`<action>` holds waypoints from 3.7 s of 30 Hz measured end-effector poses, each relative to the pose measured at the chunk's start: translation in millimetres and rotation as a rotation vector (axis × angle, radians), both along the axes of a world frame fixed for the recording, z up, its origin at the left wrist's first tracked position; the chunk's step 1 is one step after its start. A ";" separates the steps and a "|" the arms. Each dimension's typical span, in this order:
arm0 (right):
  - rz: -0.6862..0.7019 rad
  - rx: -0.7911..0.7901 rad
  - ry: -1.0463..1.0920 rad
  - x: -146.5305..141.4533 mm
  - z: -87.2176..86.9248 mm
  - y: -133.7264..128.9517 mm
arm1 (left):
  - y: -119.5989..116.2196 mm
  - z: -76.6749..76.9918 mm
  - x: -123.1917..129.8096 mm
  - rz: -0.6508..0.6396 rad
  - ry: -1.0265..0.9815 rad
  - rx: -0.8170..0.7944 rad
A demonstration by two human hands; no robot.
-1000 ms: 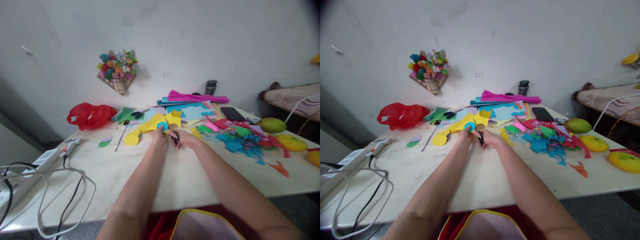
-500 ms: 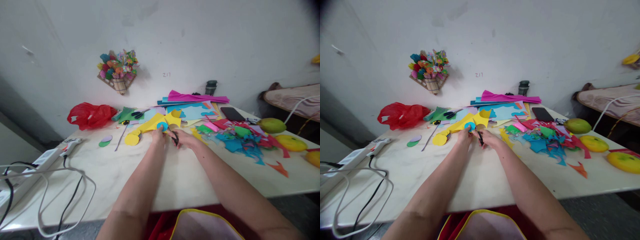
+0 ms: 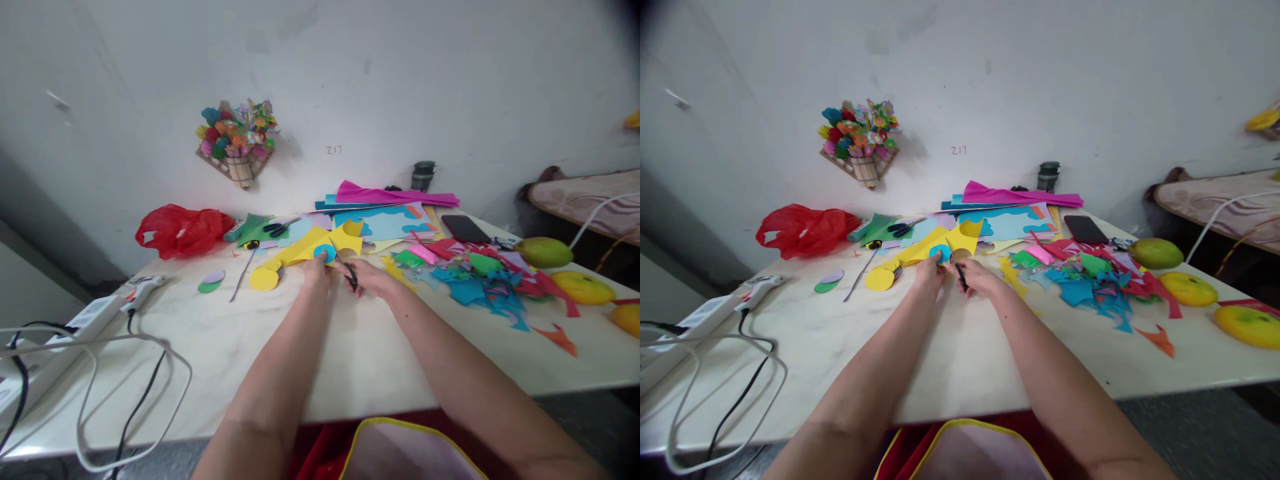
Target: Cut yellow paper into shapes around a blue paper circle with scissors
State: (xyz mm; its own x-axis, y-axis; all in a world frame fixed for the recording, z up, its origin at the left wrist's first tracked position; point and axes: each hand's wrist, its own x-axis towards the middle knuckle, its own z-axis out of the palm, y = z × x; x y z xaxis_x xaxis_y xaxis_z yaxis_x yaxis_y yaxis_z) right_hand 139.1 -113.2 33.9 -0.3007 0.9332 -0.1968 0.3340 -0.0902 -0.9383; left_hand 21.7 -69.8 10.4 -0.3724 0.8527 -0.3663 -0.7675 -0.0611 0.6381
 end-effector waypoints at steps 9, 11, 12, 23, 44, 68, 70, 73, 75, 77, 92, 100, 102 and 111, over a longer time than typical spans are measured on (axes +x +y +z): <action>0.005 0.020 -0.020 1.0 -1.0 1.4 | 5.8 -7.0 -1.4 -0.011 0.040 -0.007; 0.003 0.023 -0.036 1.4 -2.0 3.3 | 7.7 -9.7 -2.1 -0.019 0.044 0.011; 0.002 0.025 -0.044 1.5 -2.4 4.2 | 8.8 -11.2 -2.4 -0.023 0.041 0.018; 0.022 0.057 -0.076 8.2 -2.7 7.0 | 4.9 -9.3 -1.8 0.006 0.024 0.050; -0.019 0.048 -0.097 10.5 -2.6 9.3 | 2.1 -8.5 1.1 0.026 0.037 0.046; 0.026 0.090 -0.173 16.2 0.8 11.5 | 0.9 -2.6 -4.7 0.001 0.046 0.011; 0.034 0.086 -0.174 18.3 -0.6 13.8 | 0.8 -2.6 -5.3 -0.017 0.046 0.016; 0.036 0.084 -0.176 21.0 -0.2 14.5 | -0.9 -0.7 -5.2 -0.038 0.052 0.021; 0.041 0.091 -0.185 22.1 2.2 12.9 | -3.0 1.7 -4.6 -0.040 0.054 0.011; 0.041 0.097 -0.201 22.6 5.5 10.4 | -5.5 4.5 -3.9 -0.049 0.046 0.009; 0.073 0.148 -0.282 30.4 -0.4 20.6 | -11.0 13.0 -4.5 -0.077 0.041 -0.029; 0.073 0.099 -0.205 38.7 -0.5 22.1 | -8.8 8.2 -7.4 -0.159 0.045 0.022; 0.051 0.072 -0.192 38.7 3.7 18.9 | -8.1 7.6 -7.8 -0.170 0.052 0.018; 0.003 0.054 -0.203 33.9 10.4 12.6 | -11.8 10.8 -4.3 -0.184 0.064 0.012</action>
State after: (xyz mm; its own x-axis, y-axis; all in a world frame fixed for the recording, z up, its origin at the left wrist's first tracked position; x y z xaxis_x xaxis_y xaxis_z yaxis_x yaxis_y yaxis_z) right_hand 172.9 -100.6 44.3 -0.2632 0.9430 -0.2037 0.5169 -0.0404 -0.8551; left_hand 17.4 -81.7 21.2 -0.2319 0.9129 -0.3358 -0.7244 0.0683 0.6859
